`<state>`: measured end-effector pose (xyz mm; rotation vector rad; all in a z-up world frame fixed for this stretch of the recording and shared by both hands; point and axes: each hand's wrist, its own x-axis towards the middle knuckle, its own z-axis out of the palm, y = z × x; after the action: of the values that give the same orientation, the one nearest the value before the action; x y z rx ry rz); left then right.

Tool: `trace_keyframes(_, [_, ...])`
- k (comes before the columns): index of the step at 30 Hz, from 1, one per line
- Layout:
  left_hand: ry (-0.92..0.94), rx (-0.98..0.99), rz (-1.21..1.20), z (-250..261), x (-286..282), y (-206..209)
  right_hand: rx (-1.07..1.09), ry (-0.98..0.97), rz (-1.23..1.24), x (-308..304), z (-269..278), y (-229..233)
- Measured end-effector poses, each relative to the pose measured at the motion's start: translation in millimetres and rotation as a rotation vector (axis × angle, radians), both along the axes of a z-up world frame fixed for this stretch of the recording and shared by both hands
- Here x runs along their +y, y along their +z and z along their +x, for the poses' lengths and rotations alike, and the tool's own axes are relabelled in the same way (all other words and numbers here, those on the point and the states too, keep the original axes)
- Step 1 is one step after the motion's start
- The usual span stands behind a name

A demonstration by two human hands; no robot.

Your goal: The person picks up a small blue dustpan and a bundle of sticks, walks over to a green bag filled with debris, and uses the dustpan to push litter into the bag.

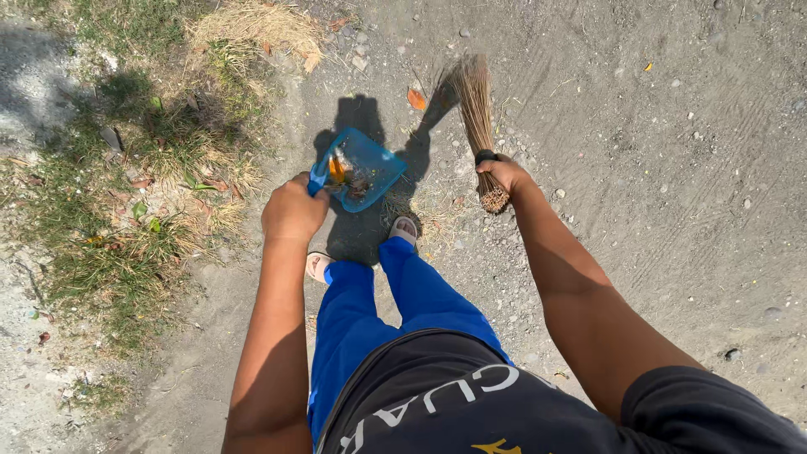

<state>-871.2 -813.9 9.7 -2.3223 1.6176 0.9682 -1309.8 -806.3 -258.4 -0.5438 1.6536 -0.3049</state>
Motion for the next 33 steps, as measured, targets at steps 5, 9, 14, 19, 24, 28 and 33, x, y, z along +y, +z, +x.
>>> trace_keyframes(5, [0.000, -0.015, 0.020, 9, -15, -14, -0.338, 0.220, 0.317, -5, 29, -8])
trace_keyframes(9, [0.016, 0.009, 0.028, 9, -31, -33, -0.353, 0.297, 0.227, 32, 40, 104])
trace_keyframes(14, [-0.011, 0.000, 0.056, 10, -36, -49, -0.204, 0.360, 0.152, 44, 40, 198])
trace_keyframes(19, [-0.004, 0.061, -0.070, 12, -31, -65, -0.062, 0.208, 0.169, 9, 52, 146])
trace_keyframes(24, [0.068, 0.056, 0.036, 1, -24, -59, -0.027, 0.419, 0.215, 27, 105, 114])
trace_keyframes(28, [0.092, 0.060, 0.053, 10, -13, -53, -0.193, 0.667, 0.268, 37, 121, 160])
trace_keyframes(33, [0.122, 0.124, -0.075, 55, 32, -42, -0.030, 0.704, 0.263, 26, 118, 229])
